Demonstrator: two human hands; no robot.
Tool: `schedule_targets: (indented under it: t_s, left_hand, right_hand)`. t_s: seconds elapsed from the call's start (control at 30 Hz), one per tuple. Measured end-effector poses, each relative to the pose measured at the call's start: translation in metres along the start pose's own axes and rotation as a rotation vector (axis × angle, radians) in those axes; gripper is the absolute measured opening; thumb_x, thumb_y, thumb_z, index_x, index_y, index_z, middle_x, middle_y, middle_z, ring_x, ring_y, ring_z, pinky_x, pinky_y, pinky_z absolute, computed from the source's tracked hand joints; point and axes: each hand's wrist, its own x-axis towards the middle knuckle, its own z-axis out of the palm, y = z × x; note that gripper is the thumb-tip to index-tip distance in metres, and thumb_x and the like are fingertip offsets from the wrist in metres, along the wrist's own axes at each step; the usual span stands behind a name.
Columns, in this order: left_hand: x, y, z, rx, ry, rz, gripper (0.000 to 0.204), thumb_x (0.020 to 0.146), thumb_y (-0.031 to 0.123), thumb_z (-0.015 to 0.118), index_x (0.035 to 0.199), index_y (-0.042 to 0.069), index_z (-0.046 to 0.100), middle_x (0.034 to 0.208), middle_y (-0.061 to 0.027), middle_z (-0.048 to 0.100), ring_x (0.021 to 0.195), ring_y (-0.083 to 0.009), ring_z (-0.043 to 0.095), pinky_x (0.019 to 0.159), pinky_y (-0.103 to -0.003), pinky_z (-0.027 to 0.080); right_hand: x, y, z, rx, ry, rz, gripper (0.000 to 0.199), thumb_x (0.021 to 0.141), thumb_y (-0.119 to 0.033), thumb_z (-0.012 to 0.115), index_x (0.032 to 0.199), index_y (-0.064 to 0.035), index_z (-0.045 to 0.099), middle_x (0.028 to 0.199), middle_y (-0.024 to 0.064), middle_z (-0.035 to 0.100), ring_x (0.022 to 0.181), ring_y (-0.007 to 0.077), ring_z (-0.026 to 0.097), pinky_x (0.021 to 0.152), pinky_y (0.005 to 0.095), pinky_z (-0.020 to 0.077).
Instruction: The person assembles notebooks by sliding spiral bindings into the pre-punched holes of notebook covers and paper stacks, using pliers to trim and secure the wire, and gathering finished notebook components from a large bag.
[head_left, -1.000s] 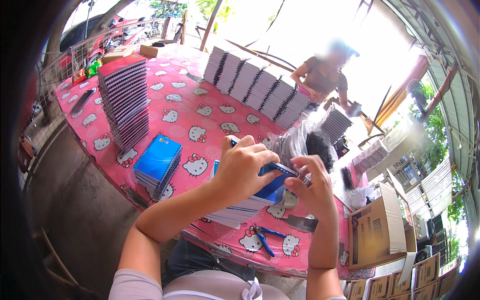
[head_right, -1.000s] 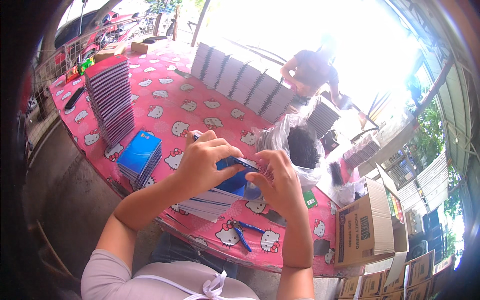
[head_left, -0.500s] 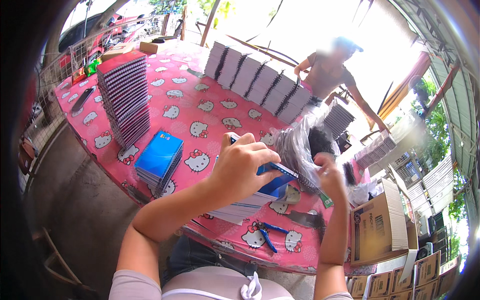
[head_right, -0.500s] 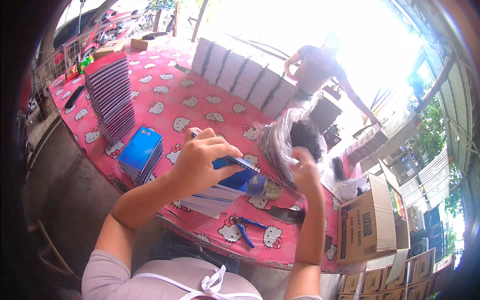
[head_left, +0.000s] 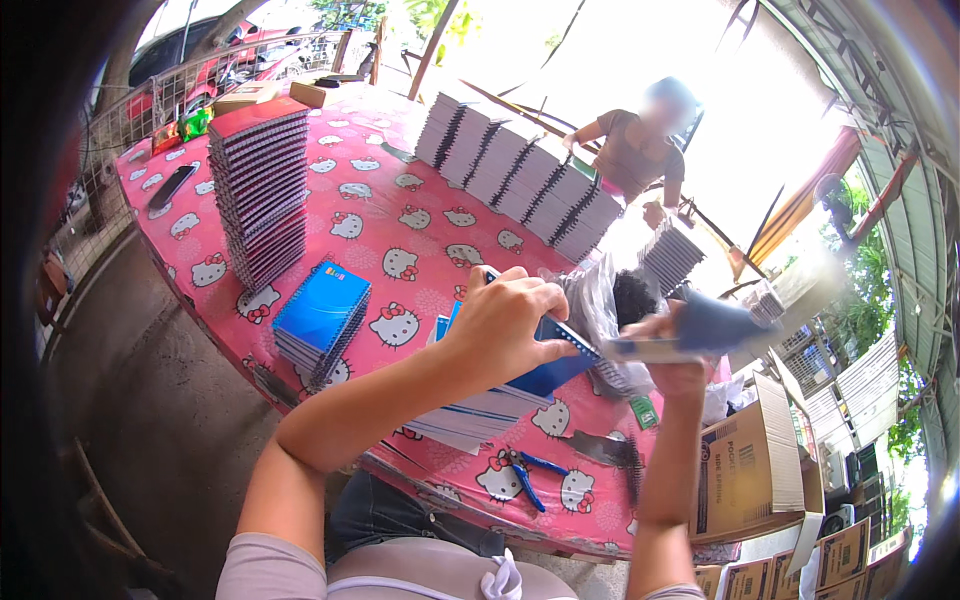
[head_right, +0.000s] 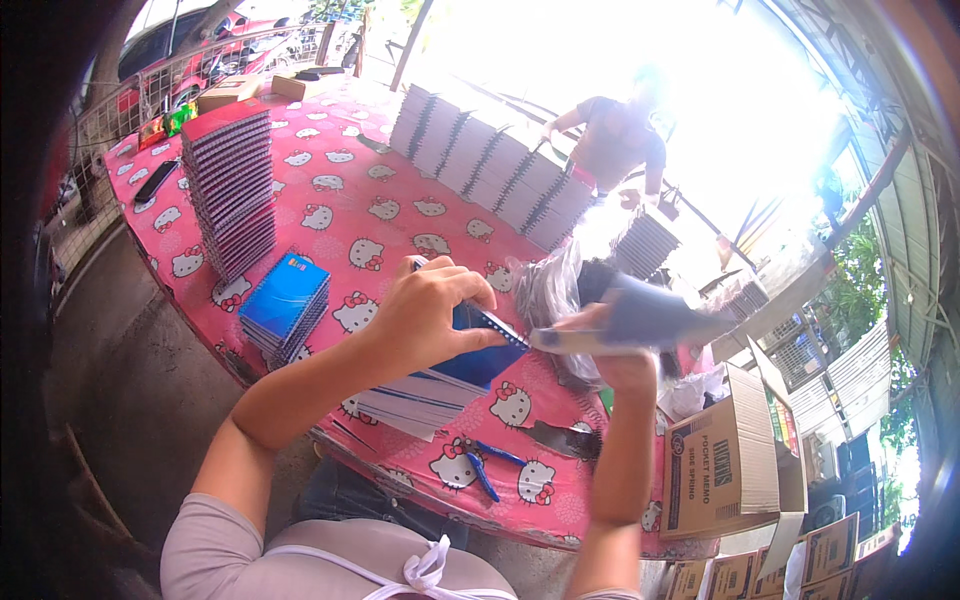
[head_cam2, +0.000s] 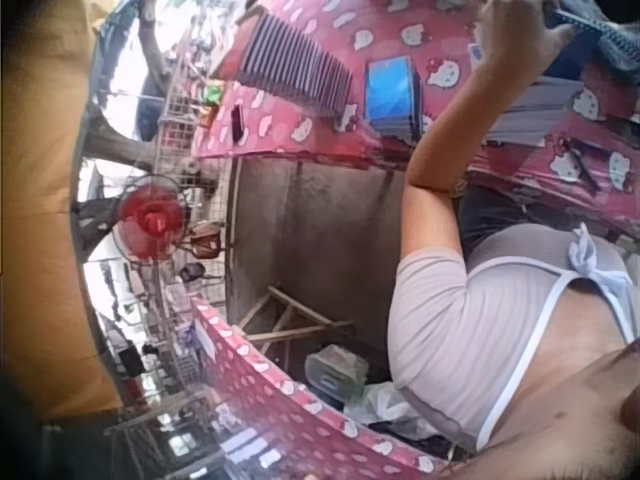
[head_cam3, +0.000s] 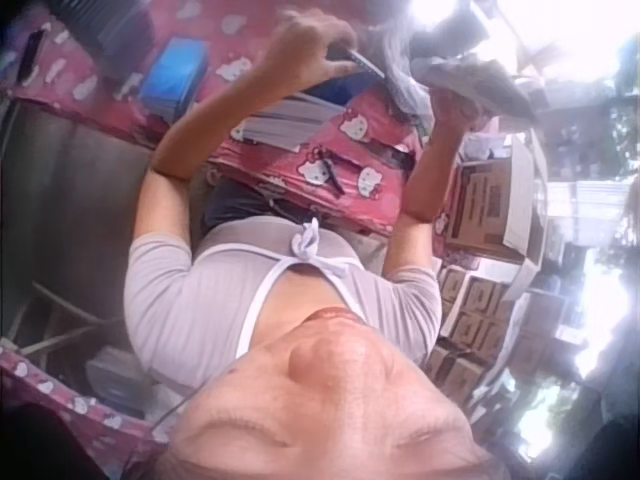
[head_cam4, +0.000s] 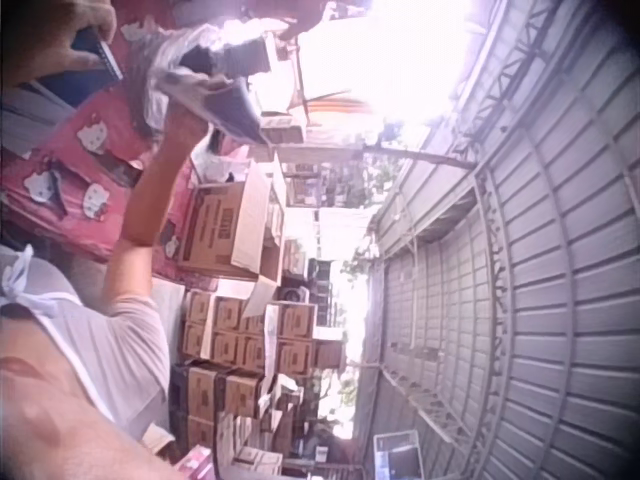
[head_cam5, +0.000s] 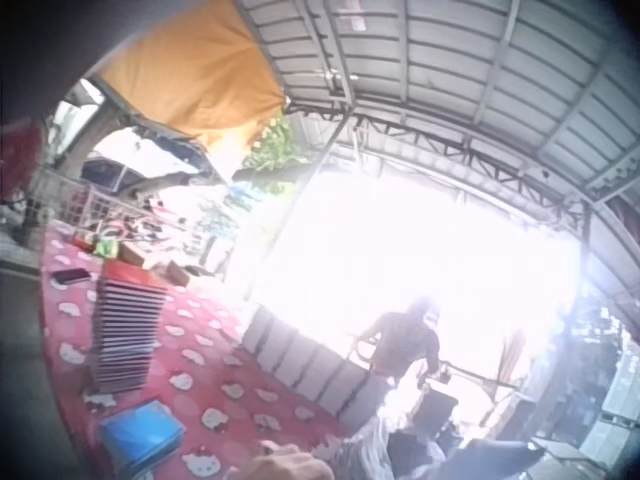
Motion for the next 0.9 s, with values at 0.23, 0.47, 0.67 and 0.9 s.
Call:
schedule_targets:
  t_s: [0.23,0.47,0.67,0.9]
  left_hand:
    - [0.004,-0.001,-0.002,-0.015,-0.052,0.007,0.031,0.069,0.032,0.079,0.087,0.013,0.064,0.085,0.0008,0.067,0.084,-0.0178,0.06,0.085,-0.037,0.035]
    - [0.004,0.004,-0.003,-0.119,-0.048,-0.015,0.032,0.067,0.023,0.081,0.091,0.011,0.063,0.083,-0.0017,0.065,0.086,-0.0203,0.059,0.083,-0.037,0.04]
    - [-0.01,-0.016,-0.005,-0.161,0.254,0.048,0.041,0.066,0.013,0.082,0.101,0.008,0.061,0.094,-0.0057,0.061,0.09,-0.0244,0.059,0.082,-0.038,0.047]
    - [-0.028,-0.025,-0.001,-0.933,0.32,-0.311,0.038,0.077,-0.002,0.072,0.112,0.004,0.059,0.097,-0.0028,0.062,0.085,-0.0071,0.059,0.073,-0.021,0.05]
  right_hand:
    - [0.004,-0.019,0.008,-0.827,0.261,0.306,0.037,0.057,0.006,0.07,0.092,-0.0006,0.059,0.084,0.0063,0.062,0.08,0.0153,0.06,0.072,0.0292,0.05]
    - [0.007,0.002,-0.009,-1.179,0.192,0.409,0.022,0.069,-0.003,0.069,0.09,-0.0004,0.061,0.088,0.0083,0.065,0.081,0.0215,0.063,0.077,0.0312,0.0521]
    - [0.035,0.004,0.027,-0.972,0.144,0.205,0.039,0.063,0.0,0.071,0.101,-0.0005,0.064,0.09,0.0043,0.067,0.083,0.0156,0.062,0.076,0.0293,0.0501]
    - [0.06,0.015,0.03,-1.255,0.134,0.308,0.027,0.06,-0.004,0.07,0.086,-0.0004,0.063,0.08,0.0063,0.064,0.074,0.0178,0.062,0.064,0.0284,0.0504]
